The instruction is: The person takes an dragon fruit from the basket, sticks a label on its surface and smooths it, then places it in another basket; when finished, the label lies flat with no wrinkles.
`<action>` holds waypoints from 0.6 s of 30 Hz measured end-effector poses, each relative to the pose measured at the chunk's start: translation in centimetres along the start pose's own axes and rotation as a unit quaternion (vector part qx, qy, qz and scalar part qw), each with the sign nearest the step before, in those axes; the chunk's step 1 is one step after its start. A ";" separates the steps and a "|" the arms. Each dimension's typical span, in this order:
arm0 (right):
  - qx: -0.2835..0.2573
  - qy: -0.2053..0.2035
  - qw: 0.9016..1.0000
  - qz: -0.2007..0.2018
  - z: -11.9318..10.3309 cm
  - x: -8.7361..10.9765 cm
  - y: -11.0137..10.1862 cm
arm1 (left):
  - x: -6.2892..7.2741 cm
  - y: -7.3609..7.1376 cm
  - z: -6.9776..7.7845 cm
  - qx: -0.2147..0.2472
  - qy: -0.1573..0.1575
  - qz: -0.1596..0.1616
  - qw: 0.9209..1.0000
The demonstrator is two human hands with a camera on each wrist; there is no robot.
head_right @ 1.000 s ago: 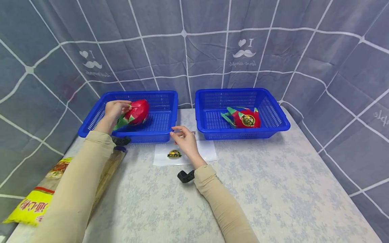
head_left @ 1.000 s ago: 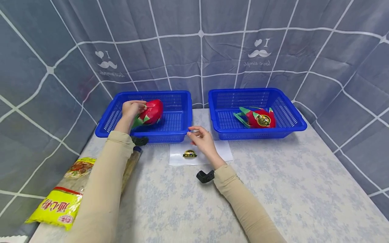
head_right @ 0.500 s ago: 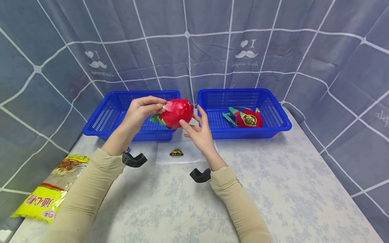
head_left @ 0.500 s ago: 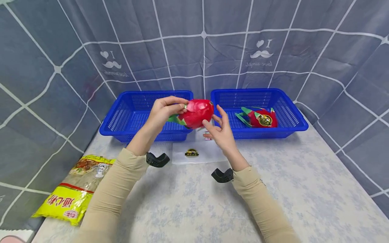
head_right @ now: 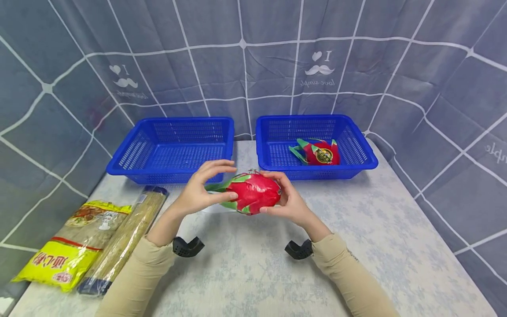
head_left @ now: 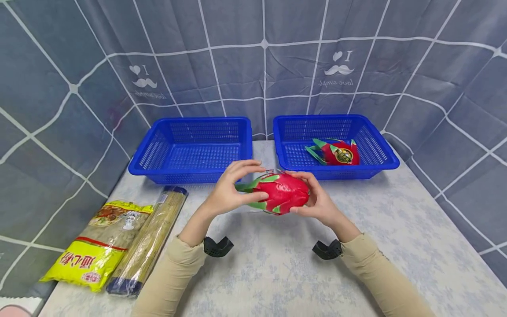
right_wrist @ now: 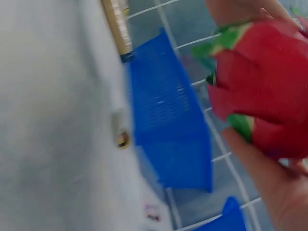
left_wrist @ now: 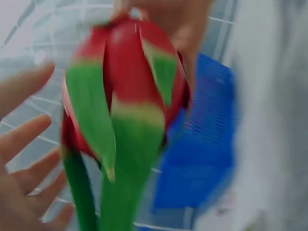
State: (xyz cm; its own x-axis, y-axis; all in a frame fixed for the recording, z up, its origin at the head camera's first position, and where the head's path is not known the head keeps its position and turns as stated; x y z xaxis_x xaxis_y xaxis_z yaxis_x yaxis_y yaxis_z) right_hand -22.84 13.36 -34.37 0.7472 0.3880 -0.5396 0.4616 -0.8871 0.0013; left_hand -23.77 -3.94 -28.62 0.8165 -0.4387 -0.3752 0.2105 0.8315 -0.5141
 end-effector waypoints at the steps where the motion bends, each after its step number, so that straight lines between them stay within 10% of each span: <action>1: 0.000 -0.007 1.000 -0.023 0.2 0.4 0.2 | 0.3 0.8 -0.8 0.008 -0.018 -0.027 0.999; 5: -0.006 -0.011 0.996 -0.094 1.3 1.9 0.9 | 2.0 3.6 -2.5 0.075 -0.085 -0.105 0.988; 12: -0.020 0.024 0.989 -0.147 4.2 3.7 1.0 | 4.4 6.7 -6.4 0.064 -0.104 -0.053 0.991; 18: -0.004 0.036 0.985 -0.169 5.5 4.5 1.3 | 4.7 6.8 -7.2 0.025 -0.092 -0.079 0.992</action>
State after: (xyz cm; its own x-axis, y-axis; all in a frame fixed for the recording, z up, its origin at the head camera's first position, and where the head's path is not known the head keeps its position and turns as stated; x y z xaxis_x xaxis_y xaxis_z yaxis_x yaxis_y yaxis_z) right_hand -21.50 12.55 -41.37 0.5812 0.6781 -0.4499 0.6934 -0.7020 -0.1623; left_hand -22.37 -2.76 -39.46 0.8543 -0.4992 -0.1445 0.3662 0.7755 -0.5143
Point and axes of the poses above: each hand's wrist, its own x-axis away from the middle knuckle, its own y-axis out of the palm, z = x × y, the point moved 9 cm from there along -x, towards the middle knuckle, and after that the axes turned 11 degrees about -y, right-handed, at the moved point
